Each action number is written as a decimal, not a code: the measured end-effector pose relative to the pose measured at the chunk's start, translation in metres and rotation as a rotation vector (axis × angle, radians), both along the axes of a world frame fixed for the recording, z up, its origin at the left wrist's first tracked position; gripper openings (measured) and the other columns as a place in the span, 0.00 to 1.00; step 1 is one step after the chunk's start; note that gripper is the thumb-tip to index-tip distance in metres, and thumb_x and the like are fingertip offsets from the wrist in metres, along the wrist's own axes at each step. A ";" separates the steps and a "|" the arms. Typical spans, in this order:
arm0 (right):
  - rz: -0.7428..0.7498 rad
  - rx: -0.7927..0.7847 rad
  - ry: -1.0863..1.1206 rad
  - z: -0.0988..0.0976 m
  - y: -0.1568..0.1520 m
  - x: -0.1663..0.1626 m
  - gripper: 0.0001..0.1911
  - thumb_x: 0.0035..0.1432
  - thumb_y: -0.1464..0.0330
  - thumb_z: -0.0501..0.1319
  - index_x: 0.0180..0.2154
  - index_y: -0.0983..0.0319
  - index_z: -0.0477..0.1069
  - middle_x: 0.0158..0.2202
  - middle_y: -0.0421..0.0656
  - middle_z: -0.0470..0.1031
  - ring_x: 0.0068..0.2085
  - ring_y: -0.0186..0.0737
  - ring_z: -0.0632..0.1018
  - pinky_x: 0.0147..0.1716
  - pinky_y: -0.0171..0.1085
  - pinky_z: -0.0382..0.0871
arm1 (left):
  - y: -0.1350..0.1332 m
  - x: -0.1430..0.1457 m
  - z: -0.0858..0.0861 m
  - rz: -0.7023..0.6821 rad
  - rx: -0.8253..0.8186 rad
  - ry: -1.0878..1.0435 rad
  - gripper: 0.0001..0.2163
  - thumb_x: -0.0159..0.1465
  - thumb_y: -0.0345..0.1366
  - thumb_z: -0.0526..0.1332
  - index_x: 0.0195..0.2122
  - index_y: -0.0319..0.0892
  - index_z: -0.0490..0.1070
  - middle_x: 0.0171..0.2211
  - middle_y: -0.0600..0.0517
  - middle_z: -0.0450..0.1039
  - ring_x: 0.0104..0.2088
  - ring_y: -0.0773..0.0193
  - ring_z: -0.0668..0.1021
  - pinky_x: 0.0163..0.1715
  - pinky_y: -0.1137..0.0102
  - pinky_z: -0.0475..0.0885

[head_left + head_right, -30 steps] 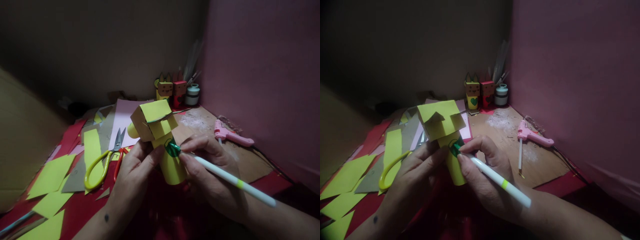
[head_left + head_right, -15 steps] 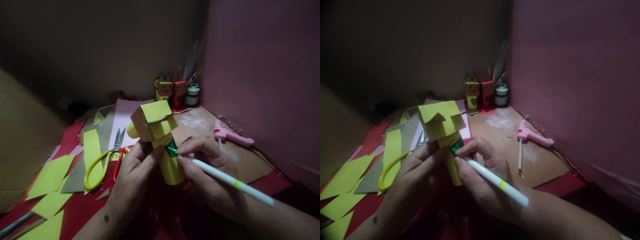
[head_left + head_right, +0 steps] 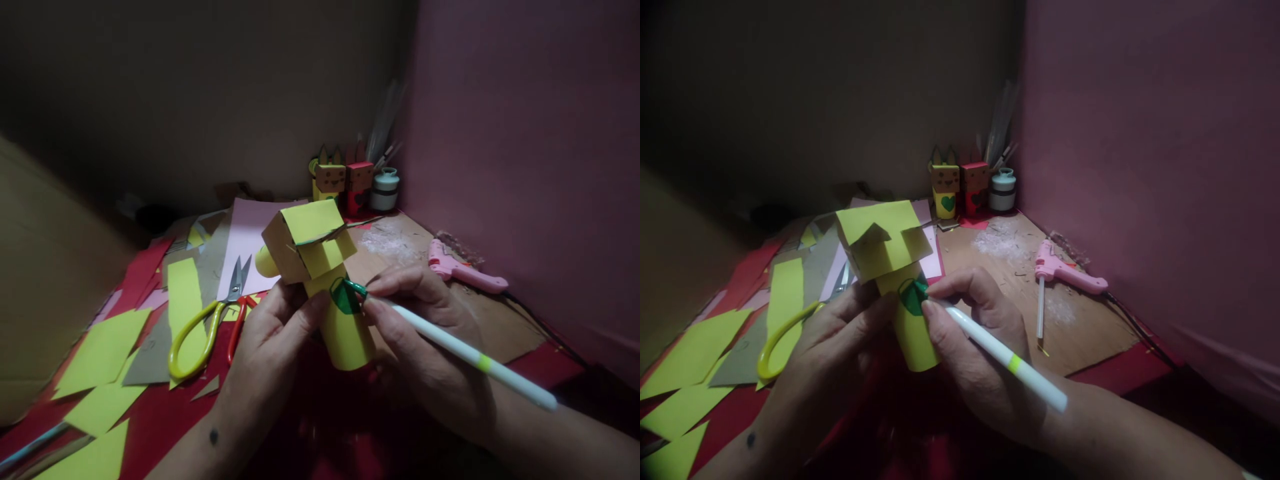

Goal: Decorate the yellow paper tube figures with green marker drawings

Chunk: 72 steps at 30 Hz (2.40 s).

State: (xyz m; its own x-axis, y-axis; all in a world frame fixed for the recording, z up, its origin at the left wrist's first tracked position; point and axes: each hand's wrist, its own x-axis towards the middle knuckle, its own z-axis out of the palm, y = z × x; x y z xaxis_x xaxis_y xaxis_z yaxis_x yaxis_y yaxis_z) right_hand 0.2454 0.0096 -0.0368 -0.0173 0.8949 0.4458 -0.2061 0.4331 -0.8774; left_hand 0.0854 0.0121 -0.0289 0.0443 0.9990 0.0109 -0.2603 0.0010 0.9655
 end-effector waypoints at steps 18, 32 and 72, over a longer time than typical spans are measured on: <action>0.055 -0.040 -0.042 -0.009 0.000 0.001 0.03 0.67 0.68 0.66 0.40 0.52 0.74 0.30 0.37 0.75 0.24 0.32 0.72 0.22 0.31 0.69 | 0.001 -0.001 0.000 -0.001 -0.032 -0.013 0.17 0.64 0.45 0.72 0.49 0.42 0.79 0.55 0.44 0.82 0.57 0.45 0.80 0.54 0.57 0.73; 0.112 -0.002 -0.042 -0.007 0.000 -0.001 0.04 0.66 0.70 0.66 0.39 0.55 0.73 0.26 0.35 0.70 0.25 0.33 0.70 0.23 0.32 0.68 | 0.000 -0.002 -0.002 -0.011 -0.032 0.005 0.18 0.63 0.48 0.72 0.50 0.44 0.79 0.51 0.45 0.83 0.53 0.45 0.81 0.49 0.58 0.75; -0.001 -0.045 -0.048 -0.005 0.001 0.000 0.03 0.64 0.68 0.67 0.38 0.53 0.75 0.28 0.37 0.77 0.24 0.34 0.74 0.21 0.32 0.71 | 0.001 -0.002 -0.004 -0.009 -0.017 -0.001 0.20 0.63 0.48 0.72 0.52 0.42 0.79 0.54 0.43 0.82 0.56 0.43 0.80 0.53 0.56 0.75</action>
State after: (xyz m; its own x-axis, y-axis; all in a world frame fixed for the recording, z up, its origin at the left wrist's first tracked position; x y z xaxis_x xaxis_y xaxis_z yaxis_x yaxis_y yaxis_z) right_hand 0.2453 0.0104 -0.0421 -0.0373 0.9140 0.4041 -0.1630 0.3934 -0.9048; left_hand 0.0830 0.0131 -0.0327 0.0535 0.9985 -0.0064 -0.2611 0.0201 0.9651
